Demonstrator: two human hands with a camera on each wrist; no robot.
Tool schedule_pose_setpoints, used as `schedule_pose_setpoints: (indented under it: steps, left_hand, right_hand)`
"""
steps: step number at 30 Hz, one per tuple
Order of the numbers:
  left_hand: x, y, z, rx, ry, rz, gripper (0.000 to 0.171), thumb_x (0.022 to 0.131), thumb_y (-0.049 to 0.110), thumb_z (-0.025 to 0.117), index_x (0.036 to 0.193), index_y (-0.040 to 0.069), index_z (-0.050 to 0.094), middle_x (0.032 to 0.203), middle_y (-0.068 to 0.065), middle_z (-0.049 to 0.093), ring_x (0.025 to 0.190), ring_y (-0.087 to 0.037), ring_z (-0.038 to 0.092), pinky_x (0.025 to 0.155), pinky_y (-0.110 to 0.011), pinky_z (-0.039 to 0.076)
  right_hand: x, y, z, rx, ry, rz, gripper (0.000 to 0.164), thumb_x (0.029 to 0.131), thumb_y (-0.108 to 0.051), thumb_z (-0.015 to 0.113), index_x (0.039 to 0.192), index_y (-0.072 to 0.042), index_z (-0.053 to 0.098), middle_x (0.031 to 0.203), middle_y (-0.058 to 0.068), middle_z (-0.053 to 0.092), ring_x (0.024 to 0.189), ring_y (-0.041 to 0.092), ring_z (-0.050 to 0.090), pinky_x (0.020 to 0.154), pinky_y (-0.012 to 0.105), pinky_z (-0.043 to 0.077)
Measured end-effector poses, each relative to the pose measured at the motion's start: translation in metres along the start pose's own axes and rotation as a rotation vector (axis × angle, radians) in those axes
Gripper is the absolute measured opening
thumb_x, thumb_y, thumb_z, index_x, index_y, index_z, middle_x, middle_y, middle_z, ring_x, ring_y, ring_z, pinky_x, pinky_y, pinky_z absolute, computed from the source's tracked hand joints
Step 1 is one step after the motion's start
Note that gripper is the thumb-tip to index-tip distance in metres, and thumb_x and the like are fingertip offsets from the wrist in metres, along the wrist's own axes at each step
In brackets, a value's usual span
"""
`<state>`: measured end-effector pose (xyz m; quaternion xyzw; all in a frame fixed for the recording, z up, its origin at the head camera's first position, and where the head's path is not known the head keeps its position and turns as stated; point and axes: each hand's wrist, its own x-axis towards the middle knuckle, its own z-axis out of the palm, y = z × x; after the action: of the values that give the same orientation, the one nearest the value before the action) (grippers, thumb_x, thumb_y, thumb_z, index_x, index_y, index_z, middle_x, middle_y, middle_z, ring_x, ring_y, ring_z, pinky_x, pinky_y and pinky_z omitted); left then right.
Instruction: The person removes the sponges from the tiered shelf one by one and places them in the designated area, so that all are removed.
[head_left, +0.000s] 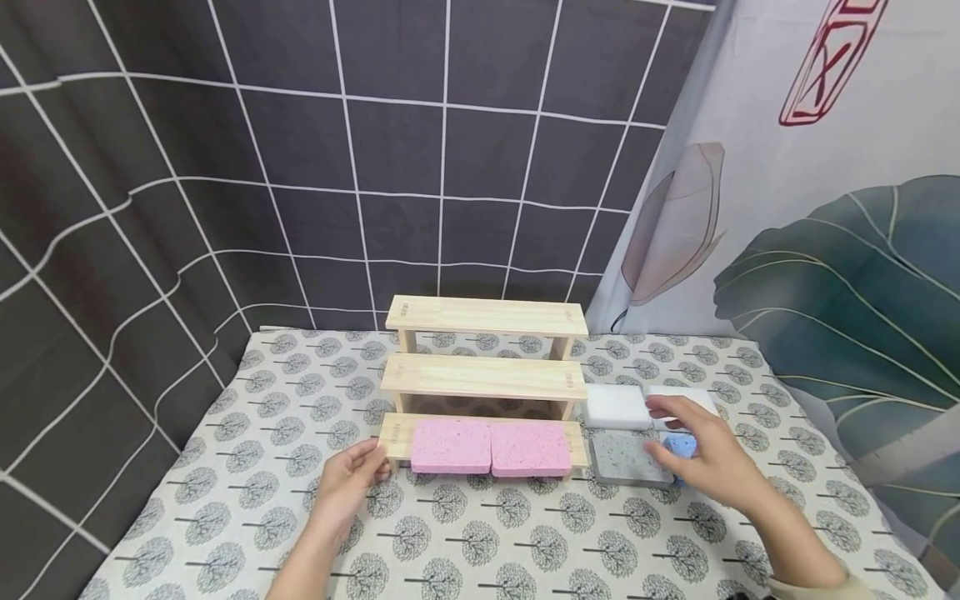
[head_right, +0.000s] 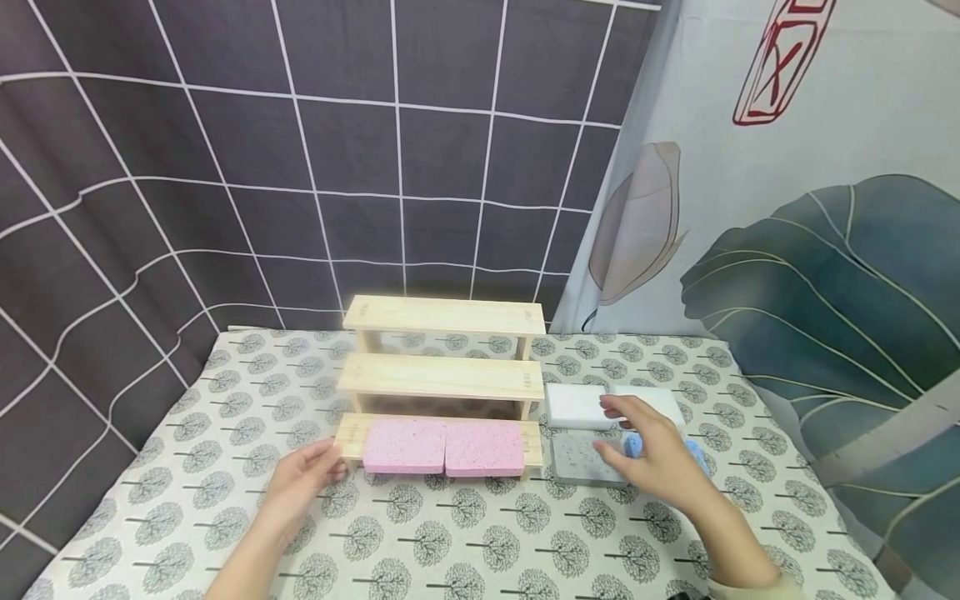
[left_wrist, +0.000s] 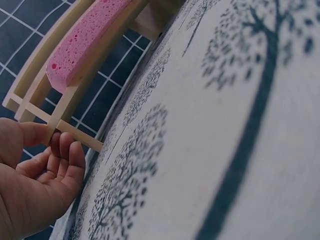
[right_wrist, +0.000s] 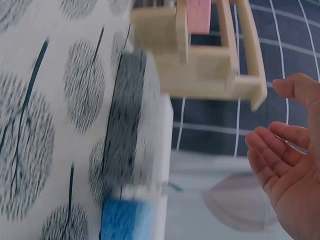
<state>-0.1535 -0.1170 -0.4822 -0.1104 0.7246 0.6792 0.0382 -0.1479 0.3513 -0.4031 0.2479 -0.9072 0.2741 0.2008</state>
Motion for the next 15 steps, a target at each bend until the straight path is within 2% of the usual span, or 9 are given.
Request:
schedule_pose_setpoints:
  steps: [5, 10, 15]
  left_hand:
    - [0.000, 0.000, 0.001, -0.002, 0.004, 0.008, 0.038, 0.101, 0.006, 0.057, 0.133, -0.015, 0.052, 0.105, -0.017, 0.068, 0.090, -0.018, 0.065, 0.078, -0.020, 0.059]
    - [0.001, 0.001, 0.002, -0.011, 0.004, 0.009, 0.038, 0.101, 0.005, 0.057, 0.132, -0.016, 0.052, 0.104, -0.017, 0.068, 0.089, -0.018, 0.065, 0.079, -0.020, 0.059]
    - [0.000, 0.001, 0.001, -0.001, 0.005, 0.007, 0.038, 0.101, 0.005, 0.057, 0.133, -0.015, 0.052, 0.105, -0.017, 0.068, 0.090, -0.018, 0.065, 0.079, -0.020, 0.059]
  right_hand:
    - [0.008, -0.009, 0.013, 0.013, -0.020, -0.023, 0.061, 0.075, -0.003, 0.085, 0.130, 0.001, 0.060, 0.116, 0.007, 0.069, 0.100, 0.020, 0.066, 0.089, 0.016, 0.052]
    - [0.012, -0.014, 0.022, 0.020, -0.036, -0.038, 0.059, 0.076, -0.006, 0.084, 0.129, 0.000, 0.061, 0.116, 0.006, 0.068, 0.100, 0.022, 0.066, 0.085, 0.034, 0.059]
    - [0.015, -0.019, 0.033, 0.044, -0.057, -0.046, 0.058, 0.077, -0.007, 0.083, 0.130, 0.000, 0.060, 0.118, 0.008, 0.068, 0.103, 0.025, 0.066, 0.084, 0.044, 0.061]
